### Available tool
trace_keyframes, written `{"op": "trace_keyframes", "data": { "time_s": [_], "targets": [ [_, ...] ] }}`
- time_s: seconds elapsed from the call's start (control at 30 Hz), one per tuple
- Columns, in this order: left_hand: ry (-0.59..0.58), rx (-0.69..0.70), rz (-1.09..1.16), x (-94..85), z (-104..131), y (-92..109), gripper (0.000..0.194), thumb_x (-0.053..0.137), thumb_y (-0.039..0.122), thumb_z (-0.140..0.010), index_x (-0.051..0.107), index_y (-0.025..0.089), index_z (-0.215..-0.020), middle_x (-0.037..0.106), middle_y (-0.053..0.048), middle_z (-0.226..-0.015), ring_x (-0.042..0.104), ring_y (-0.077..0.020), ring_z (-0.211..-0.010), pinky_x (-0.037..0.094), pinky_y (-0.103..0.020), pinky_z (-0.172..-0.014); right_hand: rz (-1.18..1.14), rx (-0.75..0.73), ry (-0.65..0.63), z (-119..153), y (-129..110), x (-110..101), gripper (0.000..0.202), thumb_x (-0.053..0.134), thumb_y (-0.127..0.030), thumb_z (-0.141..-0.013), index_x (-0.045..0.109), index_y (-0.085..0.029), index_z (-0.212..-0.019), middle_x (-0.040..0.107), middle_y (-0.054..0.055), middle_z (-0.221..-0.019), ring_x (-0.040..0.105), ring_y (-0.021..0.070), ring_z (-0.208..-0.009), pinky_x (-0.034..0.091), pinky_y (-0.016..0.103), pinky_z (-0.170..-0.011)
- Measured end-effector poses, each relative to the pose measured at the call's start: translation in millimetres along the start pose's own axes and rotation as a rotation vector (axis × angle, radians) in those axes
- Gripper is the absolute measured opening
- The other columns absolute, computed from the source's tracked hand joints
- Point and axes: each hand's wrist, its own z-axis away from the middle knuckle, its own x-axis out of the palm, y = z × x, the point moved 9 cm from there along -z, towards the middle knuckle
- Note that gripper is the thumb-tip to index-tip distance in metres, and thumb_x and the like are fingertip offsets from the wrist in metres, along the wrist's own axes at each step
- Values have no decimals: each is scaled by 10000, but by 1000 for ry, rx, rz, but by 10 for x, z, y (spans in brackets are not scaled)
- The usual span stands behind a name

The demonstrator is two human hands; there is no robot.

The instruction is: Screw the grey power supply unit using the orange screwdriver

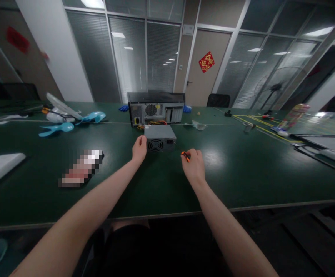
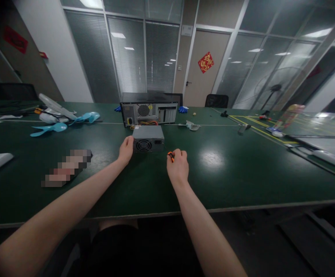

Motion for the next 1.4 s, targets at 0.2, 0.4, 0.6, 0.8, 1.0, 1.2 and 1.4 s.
{"op": "trace_keyframes", "data": {
  "time_s": [0.2, 0.4, 0.6, 0.8, 1.0, 1.2, 1.4],
  "targets": [
    [-5, 28, -19, 6, -6, 4, 435, 317, 508, -844, 558, 210, -1051, 594, -40, -1063, 517, -186, -995, 372, -299, -881, 23, 20, -71, -5, 68, 101, 270, 373, -365, -847, 546, -166, -788, 508, 72, -782, 517, 169, -717, 395, 294, -654],
    [2, -1, -14, -1, 17, 9, 441, 316, 514, -843, 554, 210, -1056, 602, -48, -1038, 525, -196, -972, 380, -316, -862, -33, 31, -42, 7, 87, 105, 222, 502, -291, -752, 498, -153, -925, 537, 82, -874, 539, 166, -725, 402, 276, -634],
    [-3, -6, -22, 5, 16, 27, 428, 320, 510, -840, 555, 221, -1050, 602, -40, -1038, 530, -190, -964, 387, -307, -855, -5, 62, -122, 30, 85, 145, 260, 353, -360, -857, 523, -173, -796, 563, 52, -675, 542, 163, -608, 368, 267, -571],
    [20, -32, -37, -6, 0, -31, 410, 352, 518, -821, 565, 244, -1039, 608, -29, -1035, 532, -192, -964, 385, -306, -868, -18, 44, -72, 39, 29, 68, 219, 458, -340, -813, 502, -174, -949, 583, 88, -884, 572, 171, -728, 391, 266, -611],
    [12, -46, -46, -3, -10, -73, 427, 347, 537, -813, 563, 256, -1052, 610, -30, -1027, 534, -209, -964, 386, -335, -873, 27, 83, -86, 38, 74, 67, 212, 363, -329, -861, 501, -183, -793, 587, 65, -763, 575, 175, -703, 389, 273, -618],
    [13, -24, -44, -4, -11, -42, 426, 346, 523, -819, 568, 238, -1045, 606, -44, -1050, 528, -209, -989, 379, -330, -884, -28, 69, -85, 34, 59, 82, 195, 420, -344, -831, 510, -179, -883, 585, 79, -842, 575, 171, -722, 392, 264, -611],
    [24, -22, -27, -7, 0, -27, 411, 348, 513, -820, 568, 243, -1037, 612, -33, -1035, 534, -203, -982, 384, -323, -882, -14, 75, -93, 42, 74, 105, 180, 399, -320, -841, 505, -178, -809, 585, 68, -767, 571, 170, -683, 384, 266, -599]
  ]
}}
